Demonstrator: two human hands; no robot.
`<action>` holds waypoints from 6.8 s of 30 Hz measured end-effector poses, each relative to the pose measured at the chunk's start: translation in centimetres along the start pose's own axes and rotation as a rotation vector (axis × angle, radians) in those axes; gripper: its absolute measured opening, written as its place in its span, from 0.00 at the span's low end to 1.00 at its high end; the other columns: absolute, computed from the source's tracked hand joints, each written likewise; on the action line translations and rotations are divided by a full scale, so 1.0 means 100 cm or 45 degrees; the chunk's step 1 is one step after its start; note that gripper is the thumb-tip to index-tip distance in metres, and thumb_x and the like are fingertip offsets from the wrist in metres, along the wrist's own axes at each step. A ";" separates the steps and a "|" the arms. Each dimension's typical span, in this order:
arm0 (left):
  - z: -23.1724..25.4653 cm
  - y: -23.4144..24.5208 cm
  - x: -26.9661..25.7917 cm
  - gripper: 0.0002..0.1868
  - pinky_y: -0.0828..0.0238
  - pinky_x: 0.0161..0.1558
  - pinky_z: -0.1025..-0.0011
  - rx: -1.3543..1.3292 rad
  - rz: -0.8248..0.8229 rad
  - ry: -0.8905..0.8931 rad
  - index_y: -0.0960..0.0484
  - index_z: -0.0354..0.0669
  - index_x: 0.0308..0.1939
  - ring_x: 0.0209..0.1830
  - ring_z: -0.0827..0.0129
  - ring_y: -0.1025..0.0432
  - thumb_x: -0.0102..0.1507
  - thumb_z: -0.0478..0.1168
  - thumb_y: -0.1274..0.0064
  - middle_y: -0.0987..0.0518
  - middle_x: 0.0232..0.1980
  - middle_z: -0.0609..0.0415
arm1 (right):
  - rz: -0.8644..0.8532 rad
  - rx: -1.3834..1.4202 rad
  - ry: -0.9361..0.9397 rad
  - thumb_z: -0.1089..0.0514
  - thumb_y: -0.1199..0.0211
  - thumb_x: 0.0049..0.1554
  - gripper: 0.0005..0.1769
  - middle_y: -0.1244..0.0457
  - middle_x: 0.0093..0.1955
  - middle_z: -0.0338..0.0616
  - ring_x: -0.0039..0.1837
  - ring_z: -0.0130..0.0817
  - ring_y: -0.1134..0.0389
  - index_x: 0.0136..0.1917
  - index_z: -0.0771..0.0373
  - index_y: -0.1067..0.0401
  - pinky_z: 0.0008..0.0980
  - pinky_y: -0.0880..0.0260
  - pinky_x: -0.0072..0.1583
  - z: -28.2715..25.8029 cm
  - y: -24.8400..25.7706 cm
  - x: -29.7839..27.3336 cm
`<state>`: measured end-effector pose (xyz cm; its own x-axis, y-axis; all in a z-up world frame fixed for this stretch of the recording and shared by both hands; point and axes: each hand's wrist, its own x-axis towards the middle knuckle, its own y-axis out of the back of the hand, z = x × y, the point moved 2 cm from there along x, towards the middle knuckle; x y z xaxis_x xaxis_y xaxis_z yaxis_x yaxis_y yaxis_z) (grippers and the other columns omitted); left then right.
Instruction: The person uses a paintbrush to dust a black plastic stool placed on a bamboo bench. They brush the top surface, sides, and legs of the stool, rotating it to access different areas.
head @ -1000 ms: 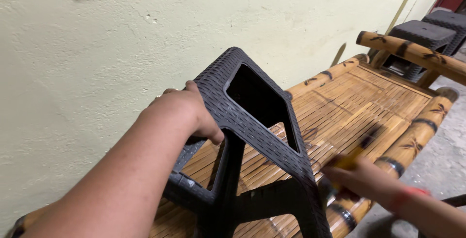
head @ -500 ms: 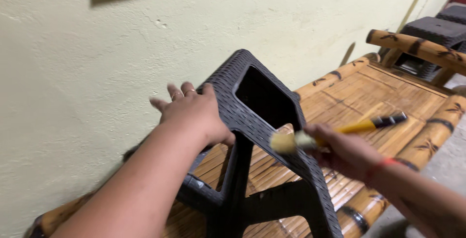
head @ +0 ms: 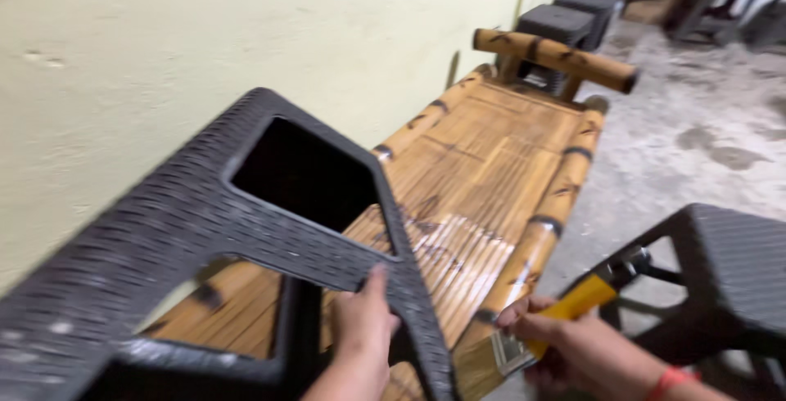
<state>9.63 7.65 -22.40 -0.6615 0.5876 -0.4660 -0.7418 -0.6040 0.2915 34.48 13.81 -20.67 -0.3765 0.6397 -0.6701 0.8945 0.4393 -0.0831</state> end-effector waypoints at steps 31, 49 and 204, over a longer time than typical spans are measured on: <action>0.031 0.113 0.045 0.36 0.46 0.70 0.56 -0.083 -0.261 0.049 0.31 0.39 0.67 0.68 0.51 0.37 0.71 0.66 0.69 0.29 0.67 0.39 | -0.368 -0.492 0.407 0.52 0.42 0.59 0.13 0.31 0.41 0.39 0.39 0.27 0.30 0.53 0.60 0.25 0.27 0.27 0.39 -0.111 -0.117 -0.033; 0.017 0.109 -0.031 0.51 0.50 0.73 0.50 -0.159 0.150 -0.094 0.20 0.47 0.61 0.75 0.55 0.41 0.62 0.73 0.94 0.32 0.71 0.48 | -0.022 -0.583 0.817 0.52 0.44 0.61 0.17 0.29 0.45 0.51 0.40 0.36 0.25 0.60 0.61 0.30 0.28 0.29 0.37 -0.139 -0.151 0.057; 0.079 0.048 -0.043 0.42 0.68 0.71 0.45 1.432 0.183 -0.344 0.52 0.50 0.76 0.82 0.44 0.71 0.67 0.67 0.65 0.64 0.82 0.36 | 0.211 -1.437 0.988 0.51 0.39 0.62 0.21 0.27 0.47 0.53 0.42 0.38 0.28 0.67 0.56 0.27 0.36 0.26 0.45 -0.264 -0.038 0.168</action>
<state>8.02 6.42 -12.42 -0.6488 0.7301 -0.2146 -0.2477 0.0641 0.9667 18.42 39.54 -12.12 -0.6557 0.7550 -0.0035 0.4031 0.3540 0.8439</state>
